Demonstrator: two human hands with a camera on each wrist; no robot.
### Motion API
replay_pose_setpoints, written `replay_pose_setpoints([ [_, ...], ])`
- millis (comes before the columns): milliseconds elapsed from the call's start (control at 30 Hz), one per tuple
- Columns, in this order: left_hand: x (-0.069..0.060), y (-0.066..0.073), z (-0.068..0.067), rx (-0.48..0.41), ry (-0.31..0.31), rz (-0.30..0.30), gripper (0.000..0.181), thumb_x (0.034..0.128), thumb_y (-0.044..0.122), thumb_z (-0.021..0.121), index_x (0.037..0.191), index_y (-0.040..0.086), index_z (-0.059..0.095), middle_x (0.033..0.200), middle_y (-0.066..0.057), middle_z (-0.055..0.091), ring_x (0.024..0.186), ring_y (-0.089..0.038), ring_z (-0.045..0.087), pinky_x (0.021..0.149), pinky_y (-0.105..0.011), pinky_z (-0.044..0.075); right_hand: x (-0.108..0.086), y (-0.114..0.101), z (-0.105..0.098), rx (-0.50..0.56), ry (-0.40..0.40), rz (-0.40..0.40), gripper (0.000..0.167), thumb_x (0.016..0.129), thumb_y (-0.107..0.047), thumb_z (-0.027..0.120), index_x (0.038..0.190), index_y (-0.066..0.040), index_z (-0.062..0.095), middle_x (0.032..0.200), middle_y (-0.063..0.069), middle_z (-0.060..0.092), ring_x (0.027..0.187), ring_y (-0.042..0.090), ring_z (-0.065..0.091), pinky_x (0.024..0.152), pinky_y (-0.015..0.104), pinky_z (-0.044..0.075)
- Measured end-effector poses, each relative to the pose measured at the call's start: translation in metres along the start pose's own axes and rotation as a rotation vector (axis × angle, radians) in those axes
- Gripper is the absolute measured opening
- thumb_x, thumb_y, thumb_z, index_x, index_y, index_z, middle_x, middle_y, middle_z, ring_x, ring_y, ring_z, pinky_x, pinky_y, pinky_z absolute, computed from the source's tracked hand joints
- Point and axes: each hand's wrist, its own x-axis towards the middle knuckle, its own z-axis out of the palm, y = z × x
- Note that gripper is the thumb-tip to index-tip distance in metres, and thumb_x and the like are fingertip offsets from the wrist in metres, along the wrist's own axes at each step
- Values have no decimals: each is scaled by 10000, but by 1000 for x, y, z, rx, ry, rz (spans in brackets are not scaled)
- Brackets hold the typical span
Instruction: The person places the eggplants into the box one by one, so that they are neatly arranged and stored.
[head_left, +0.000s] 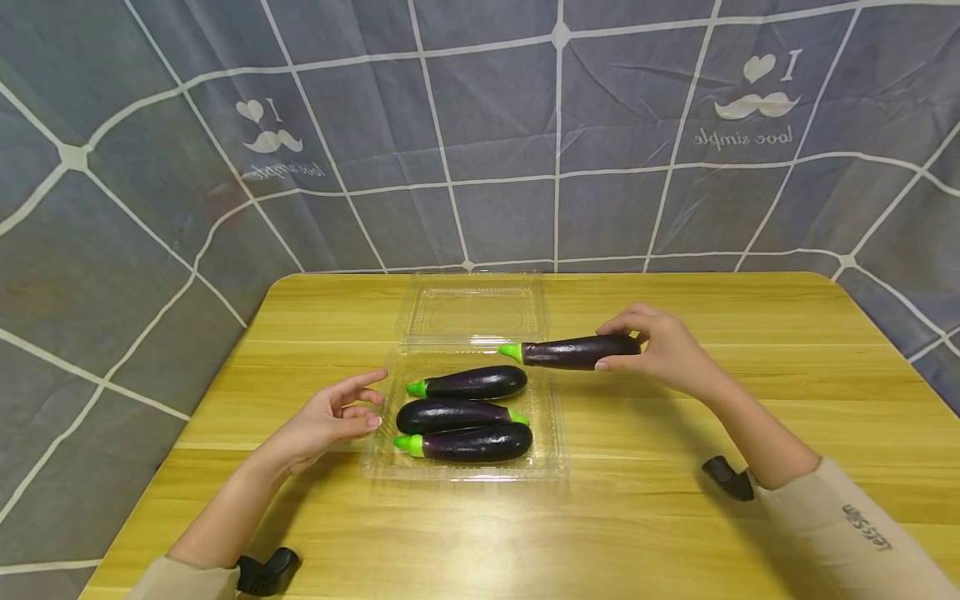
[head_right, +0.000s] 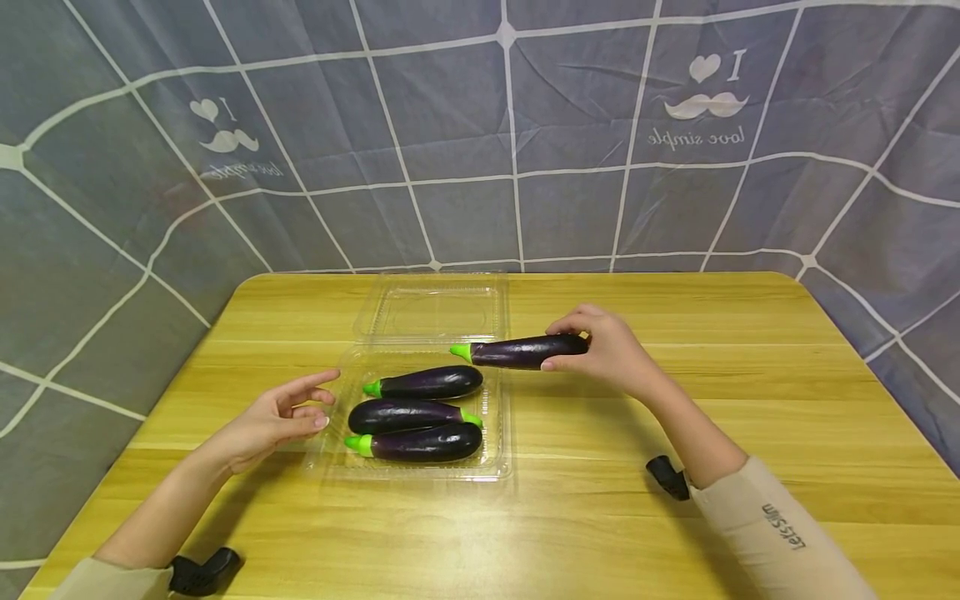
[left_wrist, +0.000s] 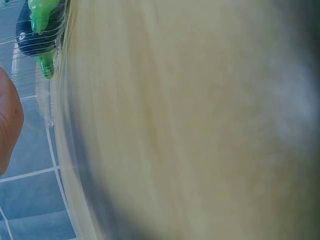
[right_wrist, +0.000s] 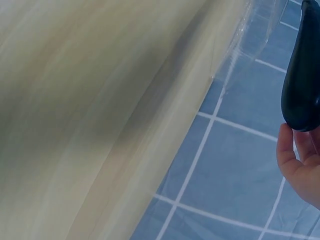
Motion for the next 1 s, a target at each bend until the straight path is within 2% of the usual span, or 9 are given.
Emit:
replay_pose_setpoints([
  [533, 0, -3, -1, -4, -3, 0, 673, 884, 8, 606, 1443, -42, 234, 1119, -103, 451, 875, -93, 564, 763, -237, 516, 8, -16, 14, 20, -28, -34, 355, 620, -196, 871, 921, -97, 710, 889, -29, 629, 779, 105, 523, 641, 252, 452],
  [1000, 1, -5, -2, 8, -1, -1, 678, 880, 23, 615, 1445, -27, 242, 1127, -92, 452, 879, -93, 562, 774, -242, 516, 19, -32, 28, 79, -69, 4, 369, 649, -246, 859, 945, -79, 715, 914, 4, 627, 795, 153, 526, 657, 296, 428],
])
